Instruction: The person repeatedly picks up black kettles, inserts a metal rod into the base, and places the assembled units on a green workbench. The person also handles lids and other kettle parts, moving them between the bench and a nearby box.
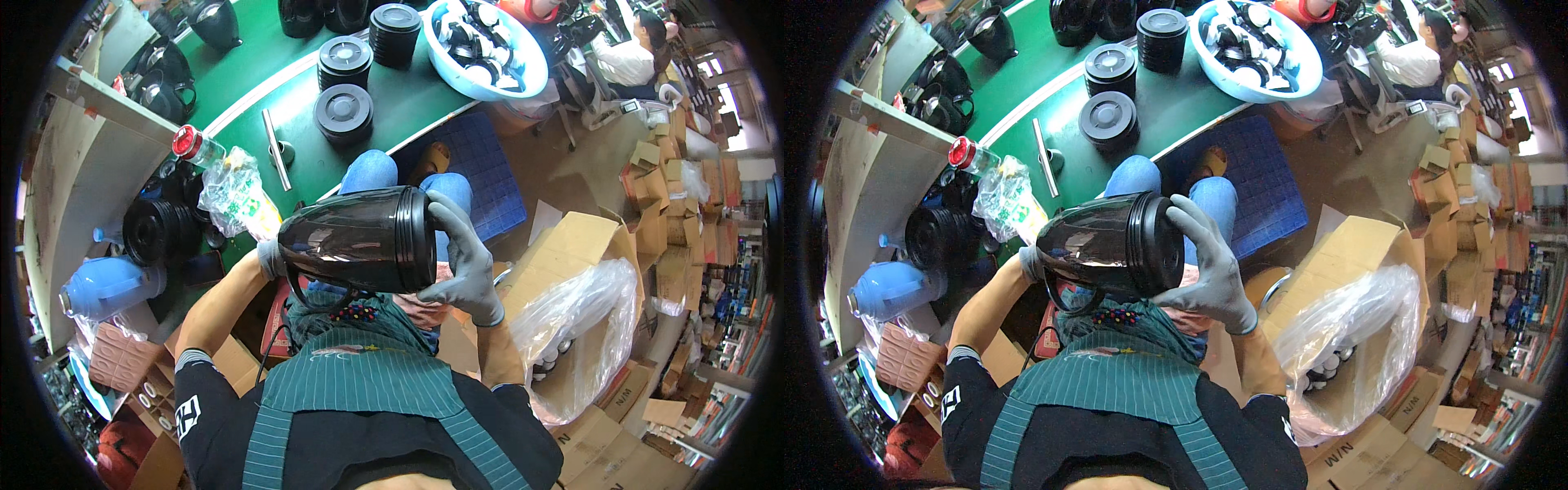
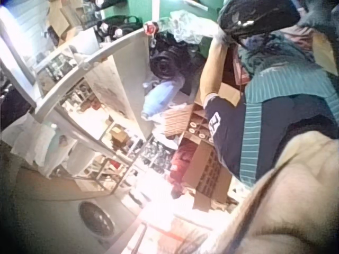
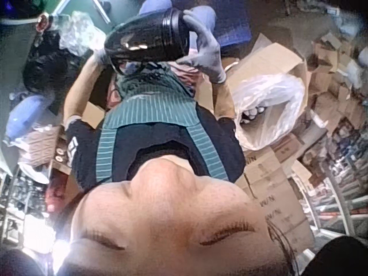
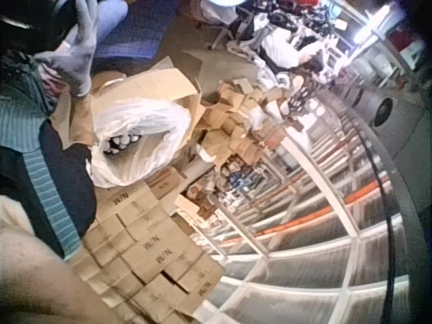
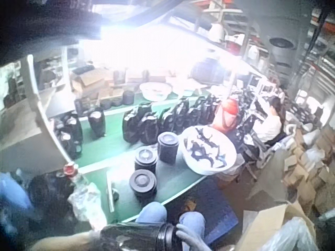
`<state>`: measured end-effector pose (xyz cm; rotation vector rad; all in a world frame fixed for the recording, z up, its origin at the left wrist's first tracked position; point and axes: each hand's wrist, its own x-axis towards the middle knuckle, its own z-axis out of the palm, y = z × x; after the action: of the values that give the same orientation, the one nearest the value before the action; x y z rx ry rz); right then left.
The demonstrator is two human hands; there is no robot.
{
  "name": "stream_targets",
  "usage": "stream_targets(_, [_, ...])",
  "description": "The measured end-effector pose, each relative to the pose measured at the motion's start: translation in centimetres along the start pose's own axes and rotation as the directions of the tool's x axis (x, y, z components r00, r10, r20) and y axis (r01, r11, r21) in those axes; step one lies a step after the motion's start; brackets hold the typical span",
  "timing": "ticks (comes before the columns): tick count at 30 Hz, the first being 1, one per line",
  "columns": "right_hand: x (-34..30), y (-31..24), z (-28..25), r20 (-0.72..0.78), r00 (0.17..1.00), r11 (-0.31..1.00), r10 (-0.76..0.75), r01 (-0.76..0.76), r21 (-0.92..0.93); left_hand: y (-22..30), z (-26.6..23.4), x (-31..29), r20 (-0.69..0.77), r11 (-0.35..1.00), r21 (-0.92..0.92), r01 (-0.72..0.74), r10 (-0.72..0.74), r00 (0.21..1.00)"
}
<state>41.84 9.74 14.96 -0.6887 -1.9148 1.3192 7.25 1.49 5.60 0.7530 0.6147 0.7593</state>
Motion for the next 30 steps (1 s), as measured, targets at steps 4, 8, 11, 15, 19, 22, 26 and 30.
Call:
stream_targets(4, [0.4,0.3,0.4,-0.027,0.982,0.974,-0.189,0.184,-0.129,-0.4,0.0,-0.1,-0.017,1.000,0.003,-0.021,0.021,1.000])
stream_targets(8, [0.3,0.5,0.2,-0.054,0.990,0.991,-0.130,0.127,-0.049,-1.0,-0.2,0.2,-0.059,0.997,-0.009,-0.071,0.071,0.996])
stream_targets(11, [-0.1,0.8,0.0,-0.096,0.992,0.997,0.080,-0.081,-0.010,-0.9,-0.1,0.2,-0.156,0.973,0.132,-0.187,0.207,0.966])
stream_targets(15, [-1.1,2.8,0.2,-0.040,0.889,0.871,0.456,-0.437,0.222,6.9,4.8,-0.6,0.063,-0.006,0.997,-0.081,0.682,0.729])
stream_targets(19, [-1.6,5.1,-1.3,0.334,0.614,0.475,0.715,-0.778,0.412,9.9,5.9,0.3,0.359,-0.355,0.919,-0.170,0.583,0.729])
stream_targets(22, [-1.6,2.2,-1.5,0.128,0.849,0.834,0.512,-0.527,0.163,5.9,2.2,-0.6,-0.179,0.376,0.916,-0.141,0.697,0.694])
stream_targets(26, [0.2,0.8,1.1,0.006,0.971,0.939,-0.239,0.232,-0.252,0.6,-0.5,-0.9,-0.460,0.833,0.515,-0.203,0.468,0.754])
stream_targets(30, [1.2,0.3,3.3,-0.116,0.993,0.951,-0.016,0.051,0.305,2.7,2.5,-0.5,-0.308,0.595,0.776,-0.212,0.649,0.696])
